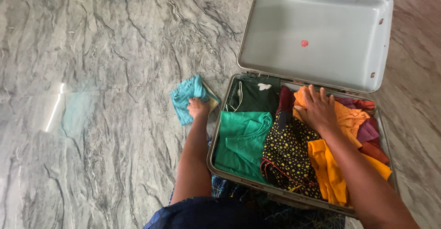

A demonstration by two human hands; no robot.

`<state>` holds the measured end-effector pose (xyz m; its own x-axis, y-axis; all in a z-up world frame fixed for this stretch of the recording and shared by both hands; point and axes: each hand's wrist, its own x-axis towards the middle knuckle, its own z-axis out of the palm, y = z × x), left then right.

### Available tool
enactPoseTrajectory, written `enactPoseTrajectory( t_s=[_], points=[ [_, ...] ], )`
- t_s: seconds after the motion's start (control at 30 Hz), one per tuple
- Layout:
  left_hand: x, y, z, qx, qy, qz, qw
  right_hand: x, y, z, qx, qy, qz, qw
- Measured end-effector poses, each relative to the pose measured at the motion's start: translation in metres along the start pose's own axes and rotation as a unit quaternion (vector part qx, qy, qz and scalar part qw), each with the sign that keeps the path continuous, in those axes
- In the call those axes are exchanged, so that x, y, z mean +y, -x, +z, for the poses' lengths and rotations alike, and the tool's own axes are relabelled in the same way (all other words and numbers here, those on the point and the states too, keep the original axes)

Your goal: The person folds various pieces of clothing, including an orange shirt and a light blue cloth, and places them into an open suitcase. They arrange the items neatly inside the suitcase, pressing them down to fit.

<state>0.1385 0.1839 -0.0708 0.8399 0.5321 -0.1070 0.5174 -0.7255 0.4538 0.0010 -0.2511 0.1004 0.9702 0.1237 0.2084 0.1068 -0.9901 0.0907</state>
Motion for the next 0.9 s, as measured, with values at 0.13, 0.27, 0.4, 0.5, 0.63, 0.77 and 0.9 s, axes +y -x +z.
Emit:
enactPoseTrajectory(
  t_s=[0.13, 0.27, 0.4, 0.5, 0.63, 0.77, 0.9],
  points=[
    [-0.025, -0.019, -0.001, -0.032, 0.042, 0.026, 0.998, 0.003, -0.001, 0.004, 0.01, -0.009, -0.003, 1.0],
    [-0.055, -0.039, -0.01, -0.048, 0.271, 0.046, 0.96, 0.004, 0.0, 0.006, 0.004, -0.006, -0.005, 1.0],
    [-0.059, -0.043, -0.034, -0.063, 0.511, -0.043, 0.856, 0.004, 0.001, 0.007, 0.014, 0.006, -0.004, 1.0],
    [-0.044, -0.041, -0.06, -0.059, 0.6, -0.048, 0.796, 0.004, 0.003, 0.007, 0.032, -0.009, -0.007, 0.999],
    [-0.002, -0.049, -0.083, -0.02, 0.615, 0.021, 0.788, 0.004, 0.003, 0.004, 0.043, -0.014, -0.01, 0.999],
    [0.092, -0.043, -0.121, 0.173, 0.533, 0.201, 0.804, 0.003, 0.006, 0.006, 0.074, 0.001, -0.014, 0.997],
    [0.199, 0.02, -0.139, 0.09, 0.609, 0.228, 0.755, 0.005, 0.007, 0.01, 0.103, 0.01, -0.026, 0.994]
  ],
)
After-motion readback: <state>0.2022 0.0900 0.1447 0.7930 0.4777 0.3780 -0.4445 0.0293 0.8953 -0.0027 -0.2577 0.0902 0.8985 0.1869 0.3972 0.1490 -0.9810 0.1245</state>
